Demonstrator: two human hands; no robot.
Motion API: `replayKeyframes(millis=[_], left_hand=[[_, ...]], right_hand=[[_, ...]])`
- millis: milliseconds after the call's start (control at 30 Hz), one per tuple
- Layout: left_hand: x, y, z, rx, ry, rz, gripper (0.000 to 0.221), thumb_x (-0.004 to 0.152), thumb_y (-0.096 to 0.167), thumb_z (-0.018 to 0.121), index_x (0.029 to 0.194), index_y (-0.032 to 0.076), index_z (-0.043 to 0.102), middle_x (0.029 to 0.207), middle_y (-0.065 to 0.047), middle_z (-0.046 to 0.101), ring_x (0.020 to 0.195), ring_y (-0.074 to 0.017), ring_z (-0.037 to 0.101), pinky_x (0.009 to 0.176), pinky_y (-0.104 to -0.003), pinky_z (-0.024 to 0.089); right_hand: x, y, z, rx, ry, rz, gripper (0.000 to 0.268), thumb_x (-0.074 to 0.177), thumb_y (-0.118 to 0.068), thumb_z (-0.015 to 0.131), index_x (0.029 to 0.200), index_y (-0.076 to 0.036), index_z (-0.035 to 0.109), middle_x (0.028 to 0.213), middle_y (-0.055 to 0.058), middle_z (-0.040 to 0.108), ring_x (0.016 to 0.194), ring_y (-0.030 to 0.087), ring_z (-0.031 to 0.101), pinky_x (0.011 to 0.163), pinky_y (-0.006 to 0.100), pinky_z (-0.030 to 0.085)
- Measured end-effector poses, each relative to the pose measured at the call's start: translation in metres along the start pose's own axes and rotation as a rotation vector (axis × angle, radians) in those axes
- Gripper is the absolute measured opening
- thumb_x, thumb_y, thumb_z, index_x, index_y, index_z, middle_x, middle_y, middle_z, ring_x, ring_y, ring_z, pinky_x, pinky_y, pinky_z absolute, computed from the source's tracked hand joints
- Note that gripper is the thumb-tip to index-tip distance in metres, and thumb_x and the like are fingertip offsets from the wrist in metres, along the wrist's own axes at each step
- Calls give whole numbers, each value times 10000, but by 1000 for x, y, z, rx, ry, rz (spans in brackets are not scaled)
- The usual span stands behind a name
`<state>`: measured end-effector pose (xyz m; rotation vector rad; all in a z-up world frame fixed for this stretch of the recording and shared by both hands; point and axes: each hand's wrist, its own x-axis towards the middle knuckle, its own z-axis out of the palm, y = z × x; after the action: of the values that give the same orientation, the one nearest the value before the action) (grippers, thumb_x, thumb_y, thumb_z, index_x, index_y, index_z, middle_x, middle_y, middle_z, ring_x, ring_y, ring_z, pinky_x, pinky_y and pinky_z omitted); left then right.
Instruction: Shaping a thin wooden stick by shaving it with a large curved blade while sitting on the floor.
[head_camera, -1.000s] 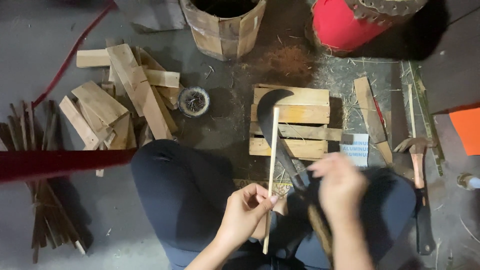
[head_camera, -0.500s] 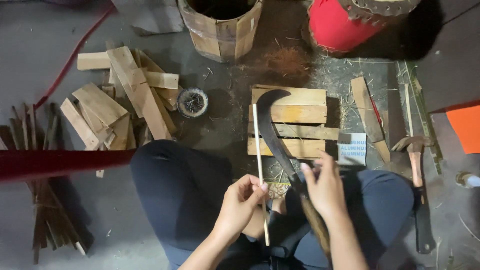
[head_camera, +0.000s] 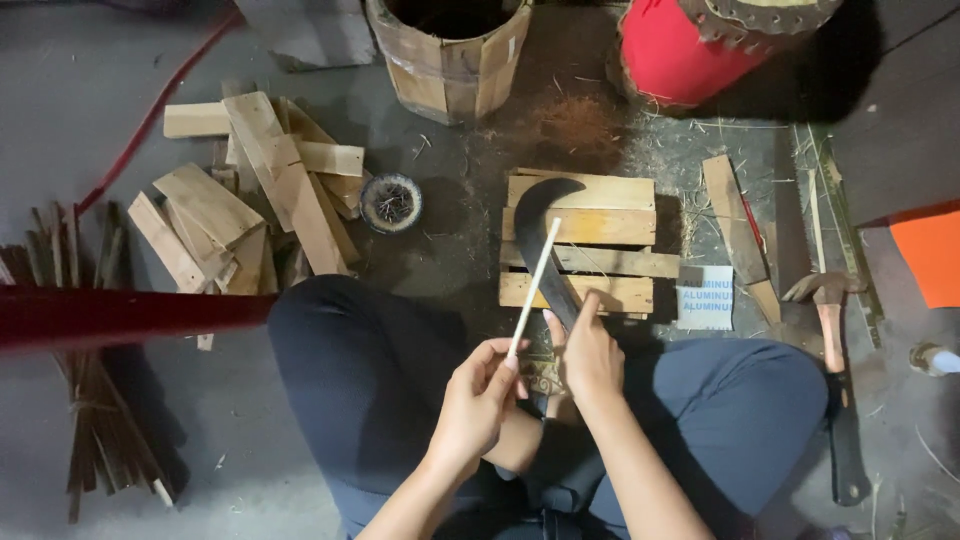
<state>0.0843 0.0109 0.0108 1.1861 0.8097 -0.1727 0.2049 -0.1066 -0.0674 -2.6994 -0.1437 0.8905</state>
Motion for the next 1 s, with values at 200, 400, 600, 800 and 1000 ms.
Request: replayKeyframes(millis=[200,400,600,800,1000], left_hand=[[0,-6,-5,-91,67,18,347,1072,254,481,1223,96,750,581,30,364,502,-61,317,454,-226,270],[-8,-1,-2,-74,42,101,271,1093,219,490,971,70,682,500,57,353,435,-39,274,435,-223,189],[-24,15,21,256,70,149,284,993,301,575,1016,166,824,960,86,840,921,-30,730,816,-200,513],[-39,10,22,375,160,123,190,912,203,683,919,113,850,900,43,875,806,-39,746,702,-276,578],[-49,-1,11,454,198,156,180,899,170,674,834,102,828,797,22,851,696,-79,730,664,-287,565]], right_hand=[[-22,3,-34,20,-47,61,581,1001,-644,328,1308,-178,488,1018,263,741,967,513,713,783,609,568],[-53,69,-49,190,109,16,559,985,-571,369,1251,-156,633,1134,197,747,1126,494,634,915,525,479],[-87,102,-46,-117,82,-297,664,872,-691,411,1286,-193,555,694,207,721,753,510,684,659,556,513],[-80,99,-46,-384,320,-633,740,863,-807,358,1136,-157,581,637,103,656,572,421,682,478,555,545],[-74,91,-51,-427,480,-805,755,878,-821,373,1031,-125,622,541,42,551,460,298,635,391,472,519]])
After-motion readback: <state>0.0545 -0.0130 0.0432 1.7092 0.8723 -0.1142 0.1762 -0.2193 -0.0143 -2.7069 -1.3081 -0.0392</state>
